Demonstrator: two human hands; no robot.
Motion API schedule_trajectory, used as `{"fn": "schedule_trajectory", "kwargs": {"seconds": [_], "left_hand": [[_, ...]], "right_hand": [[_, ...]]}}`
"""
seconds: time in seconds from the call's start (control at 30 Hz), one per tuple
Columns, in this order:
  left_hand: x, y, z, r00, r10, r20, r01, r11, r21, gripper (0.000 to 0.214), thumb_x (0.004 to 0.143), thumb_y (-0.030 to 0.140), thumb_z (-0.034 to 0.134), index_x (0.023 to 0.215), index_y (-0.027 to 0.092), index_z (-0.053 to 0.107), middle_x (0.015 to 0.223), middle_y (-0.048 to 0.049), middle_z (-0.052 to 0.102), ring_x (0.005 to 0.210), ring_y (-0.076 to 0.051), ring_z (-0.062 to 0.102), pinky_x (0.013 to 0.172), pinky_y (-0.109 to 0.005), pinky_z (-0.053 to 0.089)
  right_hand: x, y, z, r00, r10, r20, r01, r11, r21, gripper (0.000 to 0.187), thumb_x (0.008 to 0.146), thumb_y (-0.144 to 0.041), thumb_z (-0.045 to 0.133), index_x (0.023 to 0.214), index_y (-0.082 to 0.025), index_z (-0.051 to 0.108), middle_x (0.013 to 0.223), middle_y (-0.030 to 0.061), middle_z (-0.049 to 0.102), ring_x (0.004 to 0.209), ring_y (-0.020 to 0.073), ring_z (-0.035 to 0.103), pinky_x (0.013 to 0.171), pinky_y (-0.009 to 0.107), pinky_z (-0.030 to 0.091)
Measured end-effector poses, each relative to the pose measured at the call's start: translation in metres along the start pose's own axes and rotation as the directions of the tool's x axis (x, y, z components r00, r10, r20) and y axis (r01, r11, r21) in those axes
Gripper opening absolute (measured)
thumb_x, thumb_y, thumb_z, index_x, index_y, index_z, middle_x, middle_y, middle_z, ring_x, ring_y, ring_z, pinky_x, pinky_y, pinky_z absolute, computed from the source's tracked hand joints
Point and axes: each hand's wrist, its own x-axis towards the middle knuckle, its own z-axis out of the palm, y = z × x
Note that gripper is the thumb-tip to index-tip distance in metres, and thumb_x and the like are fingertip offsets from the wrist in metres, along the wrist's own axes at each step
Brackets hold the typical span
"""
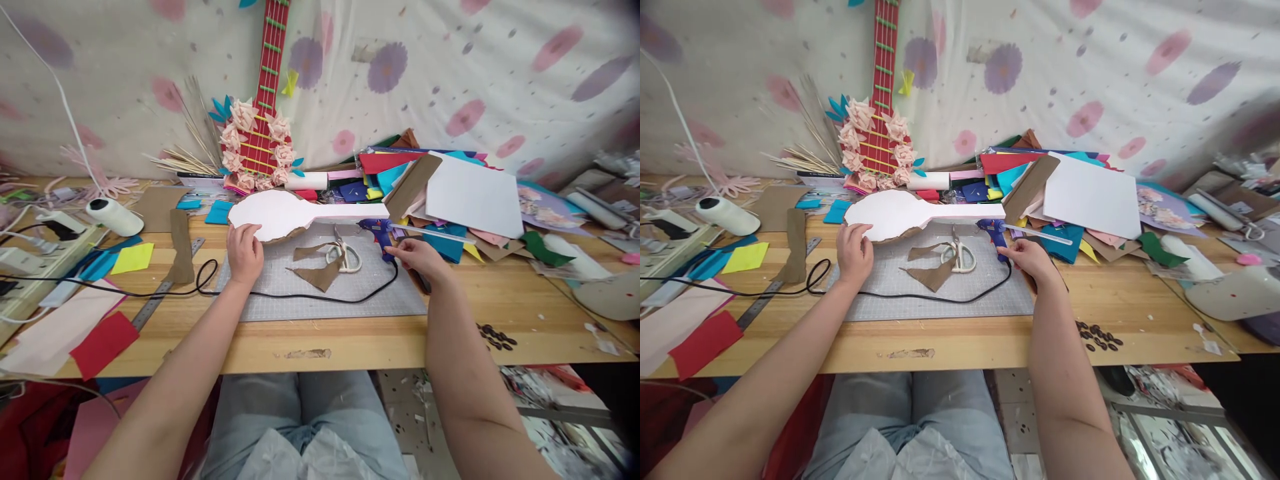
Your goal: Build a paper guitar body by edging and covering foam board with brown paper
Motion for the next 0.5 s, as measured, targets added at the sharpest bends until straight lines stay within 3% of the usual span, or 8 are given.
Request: {"fn": "schedule_trajectory", "kwargs": {"seconds": [0.13,0.2,0.3,0.4,0.5], "left_hand": [[-0.003,0.012,-0.004,0.994,0.085,0.064,-0.086,0.996,0.016,0.028,0.082,0.014,0.042,0.103,0.018,0.06,0.101,-0.0082,0.06,0.101,-0.02,0.053,0.105,-0.041,0.032],[-0.004,0.022,-0.004,0.981,0.146,0.123,-0.148,0.989,0.005,0.028,0.082,0.015,0.042,0.103,0.019,0.06,0.101,-0.0073,0.061,0.1,-0.02,0.054,0.103,-0.04,0.034],[-0.006,0.033,-0.003,0.956,0.197,0.218,-0.198,0.98,-0.017,0.027,0.084,0.018,0.042,0.105,0.02,0.06,0.103,-0.007,0.061,0.102,-0.019,0.054,0.105,-0.039,0.033],[-0.006,0.032,-0.003,0.968,0.078,0.238,-0.083,0.996,0.014,0.028,0.084,0.023,0.044,0.108,0.02,0.059,0.11,-0.0088,0.059,0.11,-0.021,0.051,0.108,-0.042,0.028],[-0.004,0.021,-0.002,0.979,-0.047,0.199,0.035,0.997,0.064,0.034,0.082,0.026,0.048,0.114,0.019,0.055,0.117,-0.0108,0.057,0.117,-0.024,0.048,0.111,-0.045,0.023]], "right_hand": [[0.016,-0.003,0.021,0.965,-0.124,-0.231,0.125,0.992,-0.007,0.055,0.056,-0.058,0.07,0.09,-0.017,0.055,0.084,0.0061,0.064,0.073,0.0187,0.058,0.063,0.029,0.044],[0.024,-0.008,0.033,0.952,-0.147,-0.269,0.148,0.989,-0.017,0.059,0.056,-0.056,0.07,0.097,-0.016,0.056,0.094,0.0097,0.064,0.082,0.0223,0.06,0.069,0.031,0.045],[0.031,-0.014,0.045,0.96,-0.108,-0.257,0.092,0.993,-0.072,0.049,0.062,-0.054,0.066,0.092,-0.016,0.059,0.088,0.0107,0.065,0.083,0.0249,0.06,0.07,0.033,0.045],[0.034,-0.011,0.045,0.961,-0.066,-0.267,0.046,0.996,-0.08,0.038,0.069,-0.052,0.06,0.082,-0.016,0.061,0.077,0.0096,0.064,0.077,0.0241,0.06,0.067,0.033,0.045],[0.032,-0.009,0.041,0.951,-0.047,-0.305,0.079,0.992,0.095,0.04,0.071,-0.053,0.057,0.084,-0.015,0.061,0.072,0.0067,0.064,0.065,0.0187,0.059,0.059,0.029,0.045]]}}
